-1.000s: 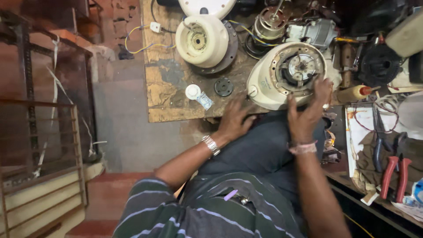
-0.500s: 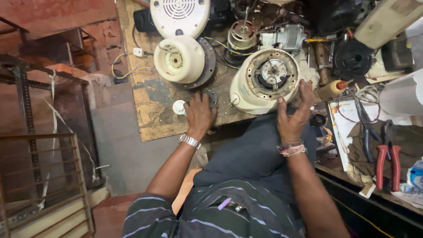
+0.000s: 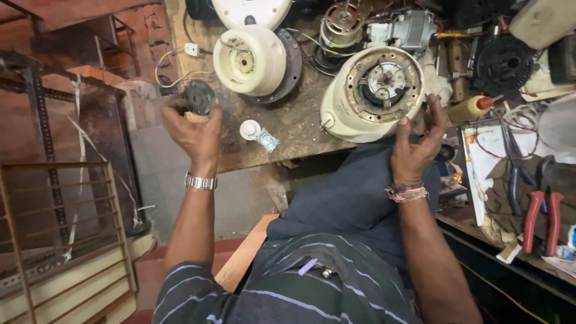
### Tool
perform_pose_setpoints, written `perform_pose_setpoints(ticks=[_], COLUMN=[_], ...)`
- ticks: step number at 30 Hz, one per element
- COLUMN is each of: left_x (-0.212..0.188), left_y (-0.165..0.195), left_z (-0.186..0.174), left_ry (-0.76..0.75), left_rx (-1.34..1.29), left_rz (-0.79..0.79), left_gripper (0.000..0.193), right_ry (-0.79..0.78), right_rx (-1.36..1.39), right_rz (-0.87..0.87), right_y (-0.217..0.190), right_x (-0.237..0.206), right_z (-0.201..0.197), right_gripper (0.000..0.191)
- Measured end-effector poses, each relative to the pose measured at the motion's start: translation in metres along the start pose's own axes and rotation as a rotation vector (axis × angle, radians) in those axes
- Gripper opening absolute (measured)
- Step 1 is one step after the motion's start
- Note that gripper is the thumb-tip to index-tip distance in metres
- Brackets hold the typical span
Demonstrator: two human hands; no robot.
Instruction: The person uses pliers and a screwdriver to adjust and remove components from a disassembled electric motor on a workbench. They apply lubricant to the rotor and reposition the motor housing during the process.
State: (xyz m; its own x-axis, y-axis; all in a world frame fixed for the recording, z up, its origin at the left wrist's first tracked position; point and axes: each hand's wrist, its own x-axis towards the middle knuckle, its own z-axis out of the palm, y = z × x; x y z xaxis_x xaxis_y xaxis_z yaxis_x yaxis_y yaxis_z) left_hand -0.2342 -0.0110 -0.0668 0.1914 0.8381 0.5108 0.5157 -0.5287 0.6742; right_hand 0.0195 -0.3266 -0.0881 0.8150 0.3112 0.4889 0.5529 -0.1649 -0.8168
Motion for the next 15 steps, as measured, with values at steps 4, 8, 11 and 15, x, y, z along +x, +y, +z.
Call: perform_pose_setpoints(ticks=[4,8,11,15], left_x=[-0.022,-0.043,-0.048,-0.059], left_y=[-0.027,-0.025,-0.016,0.013], left_z=[0.006,0.016,0.014,0.008], left_ry=[-0.172,-0.383,-0.317,-0.167], left_rx=[0.238,0.382,0.444,0.29], left_rz=[-0.008,-0.07,0.067,0.338], left_gripper=[0.058,0.064,0.064,0.052], right_ry=[-0.006,-0.01,-0.037,-0.021], right_rx=[0.035,-0.099,-0.185,-0.175], right_rz=[0.024,0.038,-0.043,-0.083], right_y=[0.001,0.002,0.003,0.003], right_x=[-0.001,-0.001,-0.001,0.0], right_z=[0.001,0.0,0.001,0.006], right_gripper=[0.054,0.053,0.053,0.054])
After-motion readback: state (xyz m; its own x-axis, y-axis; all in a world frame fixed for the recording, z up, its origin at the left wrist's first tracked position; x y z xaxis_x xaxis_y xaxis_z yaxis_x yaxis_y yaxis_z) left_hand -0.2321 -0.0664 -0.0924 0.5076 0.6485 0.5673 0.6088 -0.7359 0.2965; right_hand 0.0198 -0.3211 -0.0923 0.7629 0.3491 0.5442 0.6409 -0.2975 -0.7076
